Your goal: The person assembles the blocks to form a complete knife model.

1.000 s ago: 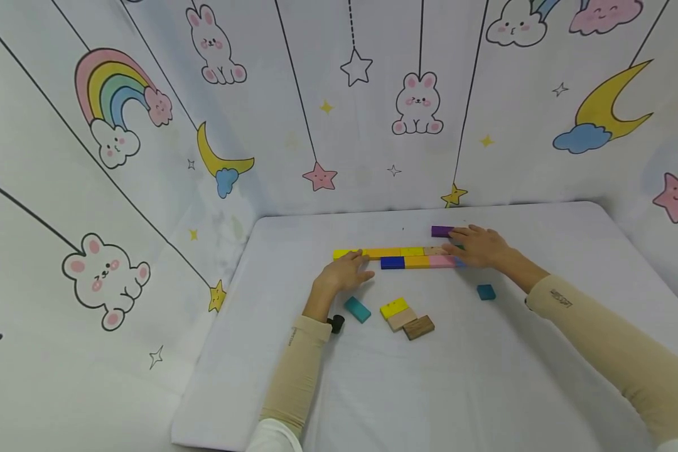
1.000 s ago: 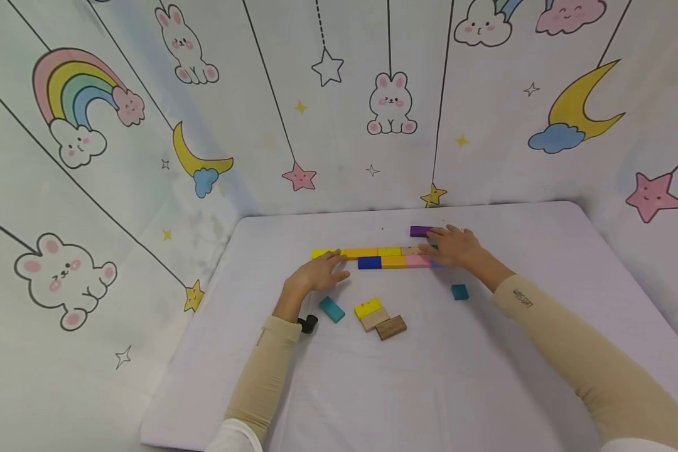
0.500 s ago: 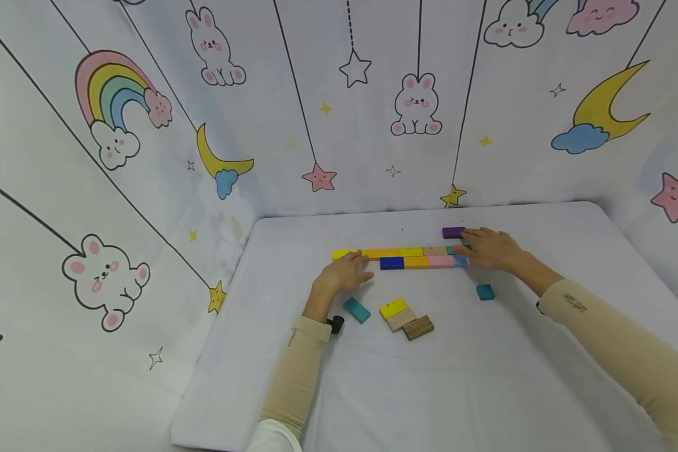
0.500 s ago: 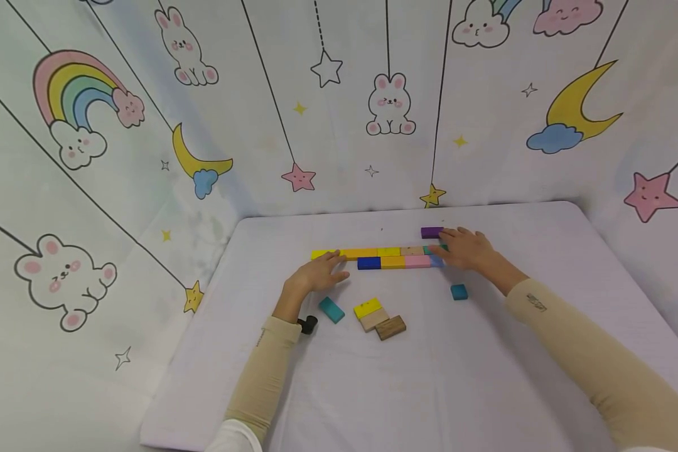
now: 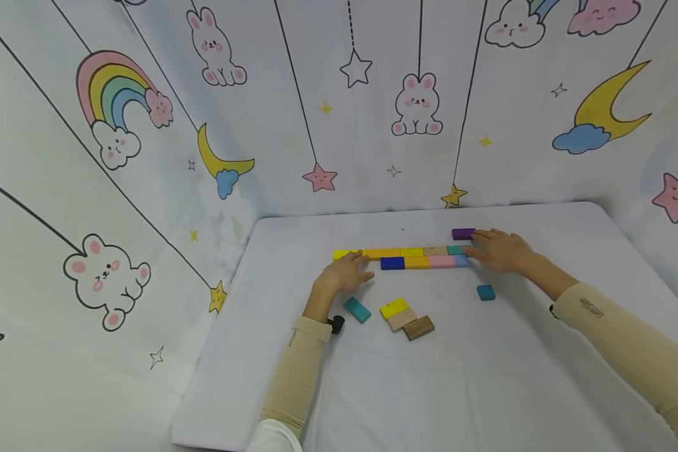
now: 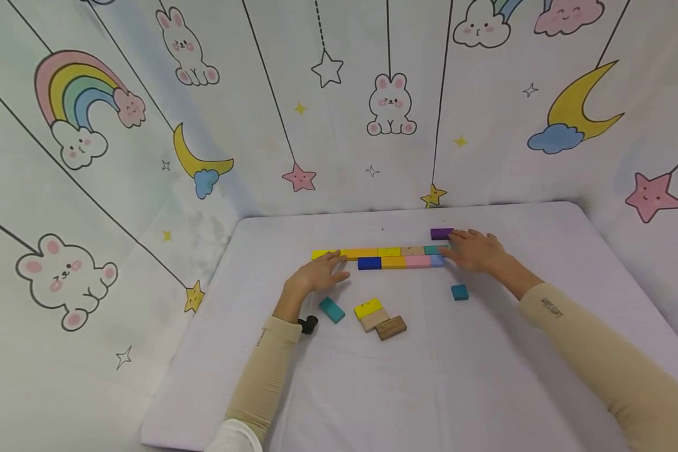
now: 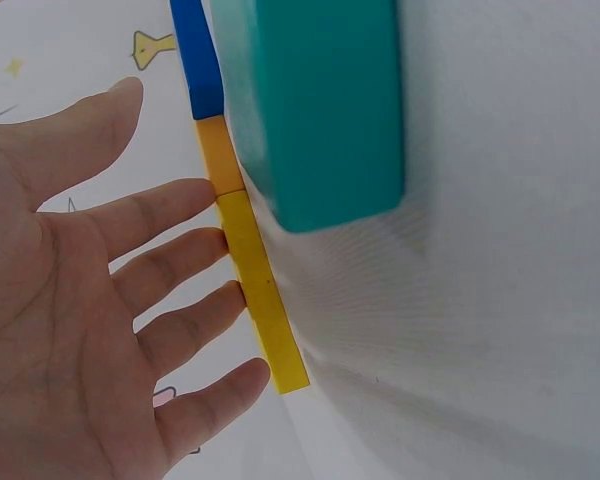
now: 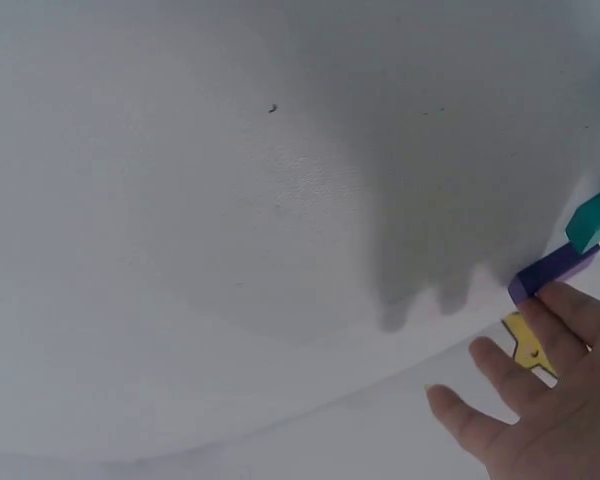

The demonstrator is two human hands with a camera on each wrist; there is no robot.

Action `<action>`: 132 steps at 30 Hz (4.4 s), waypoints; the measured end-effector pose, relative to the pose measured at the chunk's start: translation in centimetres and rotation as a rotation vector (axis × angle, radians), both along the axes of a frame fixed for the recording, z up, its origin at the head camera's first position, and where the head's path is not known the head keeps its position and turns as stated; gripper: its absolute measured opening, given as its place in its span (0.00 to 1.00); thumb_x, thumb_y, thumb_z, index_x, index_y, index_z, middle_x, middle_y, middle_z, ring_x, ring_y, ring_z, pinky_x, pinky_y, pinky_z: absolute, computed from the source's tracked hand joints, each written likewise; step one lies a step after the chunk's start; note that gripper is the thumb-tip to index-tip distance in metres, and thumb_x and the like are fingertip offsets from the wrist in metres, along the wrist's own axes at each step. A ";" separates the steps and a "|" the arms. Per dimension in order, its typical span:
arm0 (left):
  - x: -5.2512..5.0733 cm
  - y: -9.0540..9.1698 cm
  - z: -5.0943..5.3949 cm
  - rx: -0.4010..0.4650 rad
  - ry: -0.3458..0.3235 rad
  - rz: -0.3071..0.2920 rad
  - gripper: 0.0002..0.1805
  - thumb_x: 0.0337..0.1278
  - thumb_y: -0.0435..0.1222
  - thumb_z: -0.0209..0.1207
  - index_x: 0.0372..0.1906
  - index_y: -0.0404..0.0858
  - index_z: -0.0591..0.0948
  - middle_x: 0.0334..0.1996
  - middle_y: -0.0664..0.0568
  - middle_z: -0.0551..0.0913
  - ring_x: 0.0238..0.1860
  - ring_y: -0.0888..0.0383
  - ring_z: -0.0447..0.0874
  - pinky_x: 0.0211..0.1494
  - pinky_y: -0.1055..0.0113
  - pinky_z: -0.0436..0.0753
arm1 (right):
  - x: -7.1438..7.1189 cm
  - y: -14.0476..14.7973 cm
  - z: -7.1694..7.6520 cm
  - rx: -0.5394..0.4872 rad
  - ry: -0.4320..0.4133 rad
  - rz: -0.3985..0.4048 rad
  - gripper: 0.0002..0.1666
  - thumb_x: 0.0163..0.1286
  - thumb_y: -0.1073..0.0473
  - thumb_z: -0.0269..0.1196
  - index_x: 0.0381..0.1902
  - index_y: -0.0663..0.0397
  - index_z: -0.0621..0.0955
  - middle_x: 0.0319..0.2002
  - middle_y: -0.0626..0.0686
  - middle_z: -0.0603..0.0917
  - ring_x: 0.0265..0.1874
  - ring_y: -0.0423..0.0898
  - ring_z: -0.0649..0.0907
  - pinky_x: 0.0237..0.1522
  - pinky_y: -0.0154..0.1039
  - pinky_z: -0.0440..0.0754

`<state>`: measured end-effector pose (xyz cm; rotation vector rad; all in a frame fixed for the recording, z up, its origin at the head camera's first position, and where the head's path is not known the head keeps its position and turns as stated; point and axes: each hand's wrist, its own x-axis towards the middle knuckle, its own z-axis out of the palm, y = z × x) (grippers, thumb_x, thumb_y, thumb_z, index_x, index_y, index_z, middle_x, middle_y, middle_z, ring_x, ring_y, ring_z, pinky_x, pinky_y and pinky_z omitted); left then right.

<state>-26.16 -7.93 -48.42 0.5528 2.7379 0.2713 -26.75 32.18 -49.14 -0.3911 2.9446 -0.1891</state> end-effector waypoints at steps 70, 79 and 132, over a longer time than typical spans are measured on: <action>0.0 0.1 -0.4 0.022 -0.004 0.031 0.35 0.79 0.58 0.50 0.82 0.49 0.65 0.84 0.53 0.55 0.82 0.49 0.54 0.80 0.45 0.64 | 4.1 4.4 -0.8 0.008 0.083 0.017 0.46 0.81 0.34 0.51 0.74 0.71 0.69 0.72 0.74 0.69 0.71 0.75 0.67 0.66 0.81 0.62; -0.1 0.0 -0.3 0.020 -0.013 0.017 0.35 0.79 0.58 0.50 0.82 0.49 0.64 0.84 0.52 0.55 0.83 0.49 0.54 0.80 0.46 0.63 | 4.7 4.4 -1.0 -0.006 0.107 0.033 0.44 0.82 0.36 0.52 0.73 0.71 0.71 0.71 0.73 0.70 0.70 0.74 0.70 0.64 0.81 0.64; -0.3 0.2 -0.4 -0.001 -0.025 0.034 0.35 0.80 0.57 0.49 0.82 0.50 0.63 0.84 0.55 0.53 0.83 0.52 0.52 0.81 0.49 0.62 | 8.7 3.8 -1.0 -0.092 0.193 0.086 0.38 0.77 0.40 0.62 0.68 0.67 0.78 0.67 0.71 0.77 0.66 0.74 0.73 0.62 0.82 0.65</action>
